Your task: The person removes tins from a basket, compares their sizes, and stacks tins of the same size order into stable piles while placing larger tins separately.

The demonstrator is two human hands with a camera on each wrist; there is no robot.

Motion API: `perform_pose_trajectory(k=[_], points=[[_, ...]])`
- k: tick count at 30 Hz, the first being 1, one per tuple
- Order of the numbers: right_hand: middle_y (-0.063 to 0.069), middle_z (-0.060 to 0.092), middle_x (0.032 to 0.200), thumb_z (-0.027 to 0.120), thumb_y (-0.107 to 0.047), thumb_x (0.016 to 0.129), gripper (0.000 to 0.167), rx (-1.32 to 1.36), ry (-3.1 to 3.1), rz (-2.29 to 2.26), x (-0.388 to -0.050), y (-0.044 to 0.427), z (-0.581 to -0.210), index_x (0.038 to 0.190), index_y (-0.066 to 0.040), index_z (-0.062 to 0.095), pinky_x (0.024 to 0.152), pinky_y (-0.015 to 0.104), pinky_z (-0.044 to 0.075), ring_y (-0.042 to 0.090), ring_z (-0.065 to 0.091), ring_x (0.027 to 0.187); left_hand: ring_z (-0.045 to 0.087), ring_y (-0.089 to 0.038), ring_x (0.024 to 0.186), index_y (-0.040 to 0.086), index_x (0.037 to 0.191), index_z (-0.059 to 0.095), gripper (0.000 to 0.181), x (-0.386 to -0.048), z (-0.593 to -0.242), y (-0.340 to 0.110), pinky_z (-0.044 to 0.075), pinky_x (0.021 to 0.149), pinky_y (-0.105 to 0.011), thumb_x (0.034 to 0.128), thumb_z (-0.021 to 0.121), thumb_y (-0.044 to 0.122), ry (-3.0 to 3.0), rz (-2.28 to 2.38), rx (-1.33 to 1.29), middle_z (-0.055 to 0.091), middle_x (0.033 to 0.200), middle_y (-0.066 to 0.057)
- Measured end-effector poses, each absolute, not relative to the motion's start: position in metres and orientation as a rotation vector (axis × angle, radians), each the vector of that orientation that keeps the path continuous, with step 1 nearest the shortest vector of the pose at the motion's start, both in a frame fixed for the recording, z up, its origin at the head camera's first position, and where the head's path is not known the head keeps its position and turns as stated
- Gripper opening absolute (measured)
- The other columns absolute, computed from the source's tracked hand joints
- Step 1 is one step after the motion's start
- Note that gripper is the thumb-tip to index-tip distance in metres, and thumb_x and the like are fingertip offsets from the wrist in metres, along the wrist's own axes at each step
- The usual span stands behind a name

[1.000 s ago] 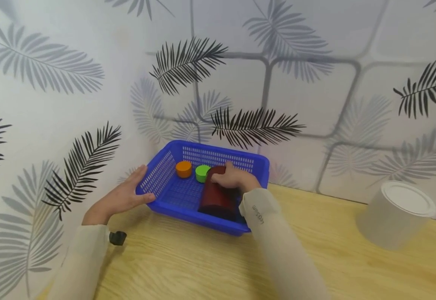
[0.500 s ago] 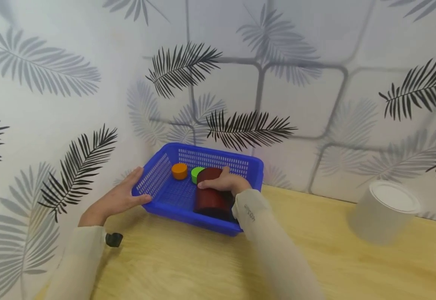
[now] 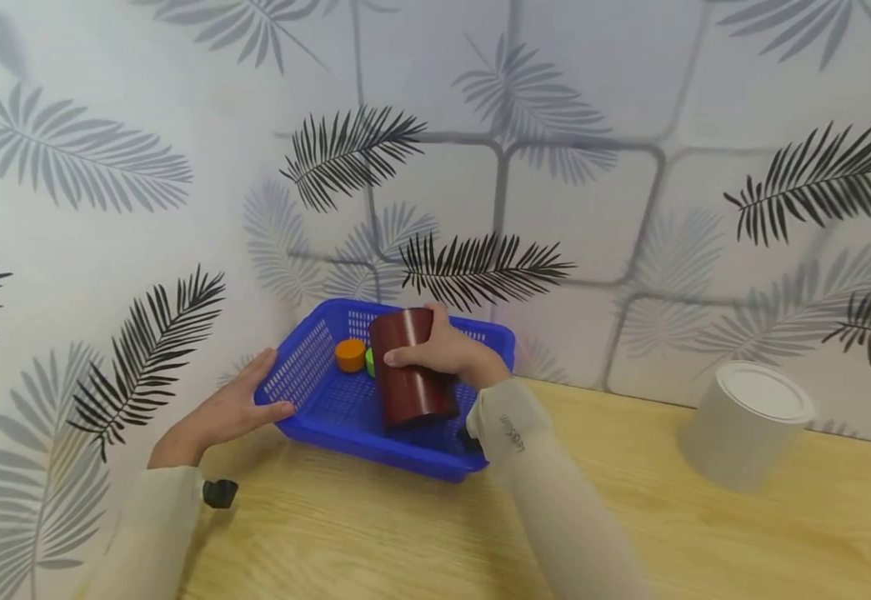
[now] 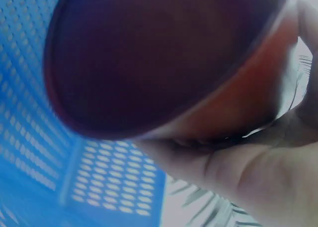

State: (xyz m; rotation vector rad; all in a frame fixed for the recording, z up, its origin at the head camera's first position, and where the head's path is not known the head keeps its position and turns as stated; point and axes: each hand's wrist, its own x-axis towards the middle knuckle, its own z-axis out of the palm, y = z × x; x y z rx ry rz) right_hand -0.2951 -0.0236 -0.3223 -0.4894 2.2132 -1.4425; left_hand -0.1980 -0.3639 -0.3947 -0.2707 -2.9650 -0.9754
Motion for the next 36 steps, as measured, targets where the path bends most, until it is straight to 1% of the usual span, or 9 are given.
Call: perform_pose_trajectory(k=[5, 11, 14, 18, 21, 27, 32, 34, 36], points=[[0.019, 0.046, 0.135, 0.084, -0.030, 0.083, 0.105, -0.570, 2.249, -1.539, -0.288, -0.007, -0.311, 0.154, -0.024, 0.008, 0.087, 0.048, 0.055, 0.038, 0.058, 0.113, 0.002, -0.045, 0.151, 0.003, 0.162, 0.003, 0.110, -0.198, -0.395, -0.363, 0.011, 0.114, -0.068, 0.0915, 0.067, 0.057, -2.966, -0.974, -0.278, 0.000, 0.167, -0.022], [0.019, 0.049, 0.133, 0.086, -0.038, 0.079, 0.107, -0.621, 2.420, -1.527, -0.276, 0.011, -0.311, 0.153, -0.032, 0.009, 0.088, 0.052, 0.053, 0.037, 0.058, 0.113, 0.001, -0.044, 0.151, 0.004, 0.162, 0.002, 0.108, -0.199, -0.396, -0.364, 0.010, 0.115, -0.068, 0.0926, 0.067, 0.054, -2.971, -0.977, -0.268, 0.000, 0.167, -0.021], [0.016, 0.047, 0.136, 0.087, -0.039, 0.078, 0.107, -0.687, 2.470, -1.585, -0.268, 0.019, -0.317, 0.152, -0.033, 0.010, 0.088, 0.055, 0.053, 0.037, 0.057, 0.114, 0.000, -0.044, 0.151, 0.004, 0.162, 0.001, 0.108, -0.199, -0.397, -0.365, 0.010, 0.115, -0.068, 0.0929, 0.067, 0.054, -2.980, -0.965, -0.259, -0.001, 0.167, -0.021], [0.011, 0.039, 0.144, 0.088, -0.032, 0.079, 0.103, -0.814, 2.480, -1.737, -0.258, 0.031, -0.331, 0.150, -0.032, 0.013, 0.091, 0.056, 0.052, 0.036, 0.052, 0.121, 0.000, -0.044, 0.151, 0.004, 0.162, 0.001, 0.107, -0.198, -0.396, -0.364, 0.009, 0.114, -0.068, 0.0931, 0.068, 0.052, -2.983, -0.960, -0.257, -0.001, 0.167, -0.021], [0.011, 0.036, 0.146, 0.087, -0.025, 0.080, 0.099, -0.908, 2.493, -1.832, -0.251, 0.038, -0.342, 0.148, -0.030, 0.015, 0.095, 0.055, 0.050, 0.034, 0.049, 0.125, 0.000, -0.044, 0.151, 0.004, 0.162, 0.001, 0.108, -0.198, -0.394, -0.363, 0.009, 0.115, -0.068, 0.0927, 0.068, 0.053, -2.983, -0.965, -0.258, -0.001, 0.167, -0.021], [0.014, 0.034, 0.147, 0.087, -0.014, 0.080, 0.095, -1.103, 2.616, -1.858, -0.242, 0.050, -0.355, 0.144, -0.023, 0.017, 0.097, 0.056, 0.048, 0.033, 0.046, 0.128, -0.001, -0.044, 0.151, 0.005, 0.162, 0.000, 0.109, -0.197, -0.393, -0.363, 0.008, 0.114, -0.068, 0.0926, 0.068, 0.054, -2.990, -0.990, -0.238, -0.001, 0.167, -0.021], [0.014, 0.035, 0.147, 0.087, -0.009, 0.078, 0.097, -1.148, 2.667, -1.897, -0.236, 0.064, -0.363, 0.144, -0.020, 0.016, 0.096, 0.056, 0.047, 0.032, 0.046, 0.127, -0.003, -0.043, 0.151, 0.008, 0.163, -0.002, 0.108, -0.198, -0.395, -0.364, 0.008, 0.114, -0.069, 0.0931, 0.068, 0.053, -2.999, -1.005, -0.220, -0.004, 0.168, -0.018], [0.013, 0.035, 0.148, 0.087, -0.006, 0.077, 0.098, -1.150, 2.674, -1.937, -0.233, 0.071, -0.366, 0.145, -0.018, 0.016, 0.096, 0.053, 0.047, 0.031, 0.047, 0.128, -0.003, -0.043, 0.151, 0.008, 0.163, -0.002, 0.108, -0.198, -0.395, -0.364, 0.008, 0.114, -0.069, 0.0932, 0.067, 0.054, -3.001, -1.001, -0.224, -0.004, 0.168, -0.018], [0.011, 0.035, 0.149, 0.087, -0.003, 0.077, 0.100, -1.158, 2.675, -1.977, -0.231, 0.077, -0.369, 0.146, -0.016, 0.016, 0.097, 0.046, 0.047, 0.028, 0.047, 0.128, -0.003, -0.043, 0.151, 0.008, 0.163, -0.002, 0.109, -0.198, -0.394, -0.364, 0.008, 0.114, -0.069, 0.0930, 0.067, 0.055, -3.004, -0.993, -0.226, -0.004, 0.168, -0.018]])
